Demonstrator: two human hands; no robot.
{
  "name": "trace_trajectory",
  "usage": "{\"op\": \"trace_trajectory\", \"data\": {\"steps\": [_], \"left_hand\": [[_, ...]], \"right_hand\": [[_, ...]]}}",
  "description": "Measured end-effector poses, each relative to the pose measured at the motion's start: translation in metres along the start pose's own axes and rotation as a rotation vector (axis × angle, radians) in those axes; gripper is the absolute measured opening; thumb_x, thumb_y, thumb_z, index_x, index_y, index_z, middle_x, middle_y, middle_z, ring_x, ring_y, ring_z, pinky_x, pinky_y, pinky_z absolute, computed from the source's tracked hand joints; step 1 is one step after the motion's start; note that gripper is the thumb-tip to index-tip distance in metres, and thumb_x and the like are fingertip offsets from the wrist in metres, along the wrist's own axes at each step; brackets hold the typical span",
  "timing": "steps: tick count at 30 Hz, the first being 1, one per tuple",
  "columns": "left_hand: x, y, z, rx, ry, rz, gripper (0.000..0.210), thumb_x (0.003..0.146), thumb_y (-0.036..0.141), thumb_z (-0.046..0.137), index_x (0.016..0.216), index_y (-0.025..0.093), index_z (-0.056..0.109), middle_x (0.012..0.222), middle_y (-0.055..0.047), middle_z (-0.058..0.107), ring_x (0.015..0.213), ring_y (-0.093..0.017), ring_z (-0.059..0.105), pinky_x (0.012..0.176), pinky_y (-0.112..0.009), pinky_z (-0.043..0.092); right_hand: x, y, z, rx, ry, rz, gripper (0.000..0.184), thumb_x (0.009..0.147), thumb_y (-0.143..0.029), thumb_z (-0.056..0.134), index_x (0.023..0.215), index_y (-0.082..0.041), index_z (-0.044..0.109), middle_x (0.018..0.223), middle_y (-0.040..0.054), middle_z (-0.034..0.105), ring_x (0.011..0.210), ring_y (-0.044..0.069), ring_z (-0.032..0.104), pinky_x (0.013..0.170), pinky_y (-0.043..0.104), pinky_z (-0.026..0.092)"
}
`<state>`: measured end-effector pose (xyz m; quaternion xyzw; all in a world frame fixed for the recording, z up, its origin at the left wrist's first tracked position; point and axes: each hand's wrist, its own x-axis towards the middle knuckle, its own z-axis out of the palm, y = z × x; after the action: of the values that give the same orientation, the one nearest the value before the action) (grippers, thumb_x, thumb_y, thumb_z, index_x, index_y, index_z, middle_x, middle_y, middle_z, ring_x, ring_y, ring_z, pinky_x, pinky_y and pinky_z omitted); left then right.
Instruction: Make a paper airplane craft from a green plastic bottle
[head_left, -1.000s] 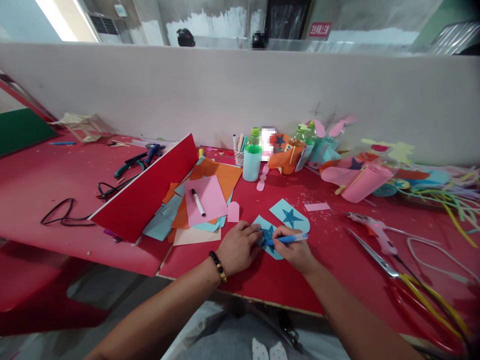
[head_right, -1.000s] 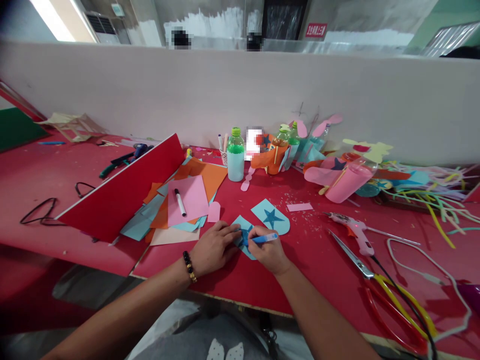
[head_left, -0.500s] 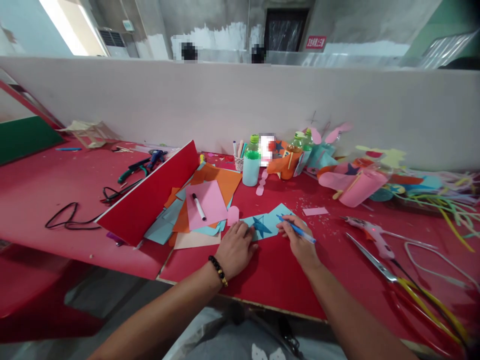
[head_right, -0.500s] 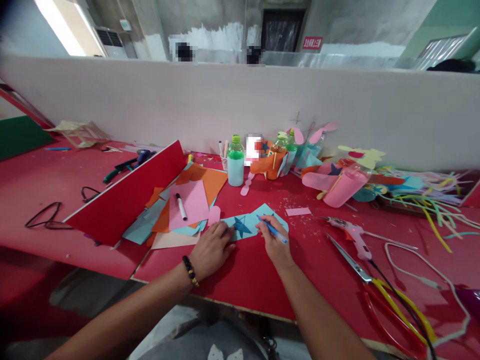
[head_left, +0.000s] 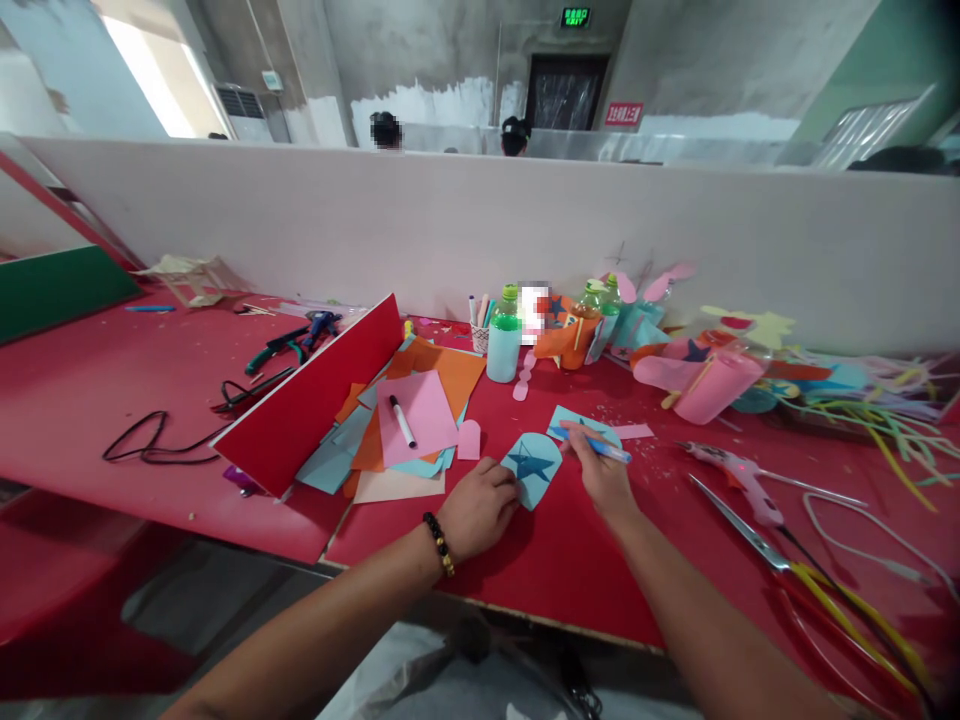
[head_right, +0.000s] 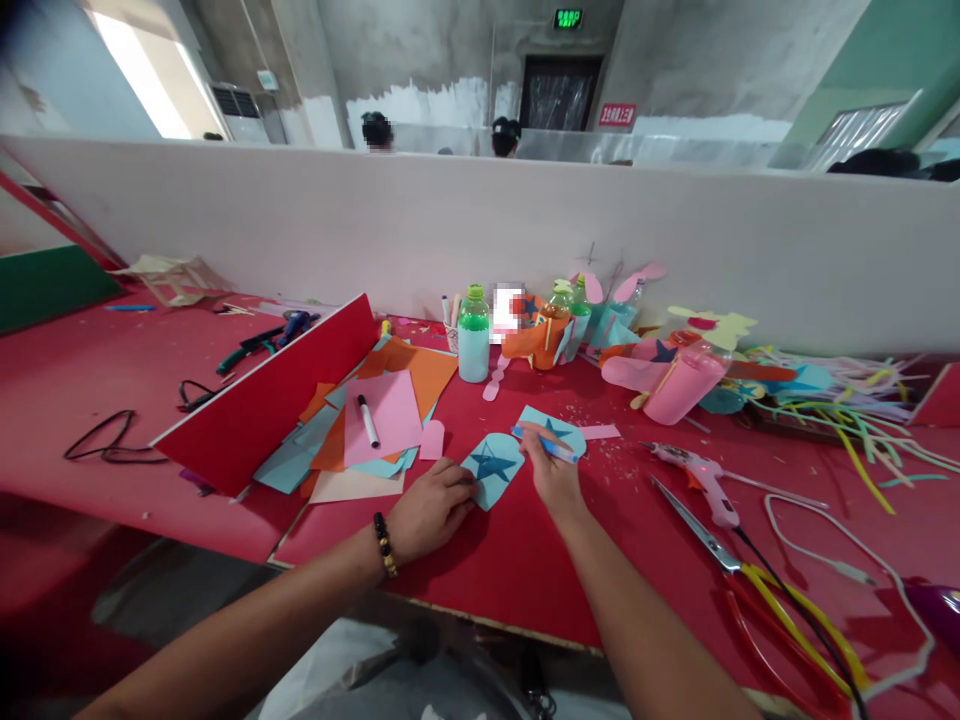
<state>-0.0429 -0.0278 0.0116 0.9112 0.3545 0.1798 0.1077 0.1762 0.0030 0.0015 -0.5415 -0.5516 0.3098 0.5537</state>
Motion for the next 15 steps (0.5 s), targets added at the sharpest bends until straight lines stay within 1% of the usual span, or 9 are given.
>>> {"op": "trace_trajectory", "data": {"steps": [3,5,7,9,11,12,15], "left_hand": [[0.002,-0.005,0.003,-0.036,0.039,-0.014,0.017,0.091,0.016,0.052,0.096,0.019,0.068,0.099,-0.005,0.062,0.096,-0.02,0.053,0.088,-0.033,0.044],[0.004,-0.009,0.006,-0.045,0.039,-0.021,0.02,0.093,0.017,0.048,0.094,0.019,0.068,0.096,-0.004,0.063,0.093,-0.019,0.054,0.086,-0.032,0.044],[0.007,-0.013,0.009,-0.059,0.031,-0.041,0.023,0.095,0.016,0.045,0.091,0.02,0.068,0.094,-0.004,0.064,0.09,-0.018,0.055,0.086,-0.032,0.044],[0.01,-0.018,0.01,-0.091,0.037,-0.089,0.02,0.093,0.015,0.047,0.09,0.019,0.066,0.096,-0.003,0.064,0.092,-0.017,0.056,0.087,-0.031,0.044],[0.012,-0.02,0.008,-0.115,0.045,-0.146,0.013,0.09,0.016,0.054,0.095,0.019,0.064,0.103,-0.003,0.064,0.097,-0.018,0.056,0.09,-0.03,0.044],[0.012,-0.021,0.007,-0.114,0.045,-0.169,0.014,0.087,0.017,0.057,0.099,0.019,0.063,0.108,-0.003,0.063,0.1,-0.019,0.055,0.091,-0.031,0.044],[0.013,-0.02,0.001,-0.079,0.027,-0.201,0.028,0.082,0.019,0.062,0.109,0.019,0.057,0.121,-0.004,0.06,0.104,-0.021,0.053,0.095,-0.034,0.042]], "right_hand": [[0.008,-0.004,0.016,0.086,-0.092,0.095,0.025,0.08,-0.045,0.061,0.084,-0.021,0.066,0.062,-0.0008,0.06,0.061,0.016,0.058,0.062,0.029,0.049],[0.014,-0.003,0.026,0.11,-0.105,0.136,0.02,0.077,-0.041,0.062,0.077,-0.022,0.061,0.059,-0.002,0.059,0.058,0.016,0.057,0.058,0.028,0.048],[0.018,0.002,0.033,0.105,-0.109,0.145,0.018,0.077,-0.039,0.061,0.074,-0.022,0.057,0.058,-0.002,0.059,0.056,0.016,0.058,0.055,0.027,0.047],[0.018,0.008,0.035,0.093,-0.111,0.146,0.018,0.078,-0.039,0.059,0.073,-0.022,0.055,0.058,-0.0018,0.058,0.057,0.017,0.059,0.054,0.027,0.046],[0.017,0.014,0.034,0.08,-0.124,0.141,0.018,0.079,-0.039,0.059,0.072,-0.022,0.055,0.06,-0.0018,0.057,0.059,0.018,0.06,0.055,0.028,0.047],[0.016,0.016,0.033,0.071,-0.138,0.133,0.018,0.079,-0.039,0.06,0.073,-0.022,0.055,0.062,-0.0017,0.057,0.061,0.018,0.06,0.056,0.028,0.047],[0.015,0.019,0.03,0.033,-0.189,0.082,0.015,0.079,-0.036,0.061,0.075,-0.023,0.056,0.067,-0.0015,0.058,0.064,0.018,0.061,0.061,0.029,0.048]]}}
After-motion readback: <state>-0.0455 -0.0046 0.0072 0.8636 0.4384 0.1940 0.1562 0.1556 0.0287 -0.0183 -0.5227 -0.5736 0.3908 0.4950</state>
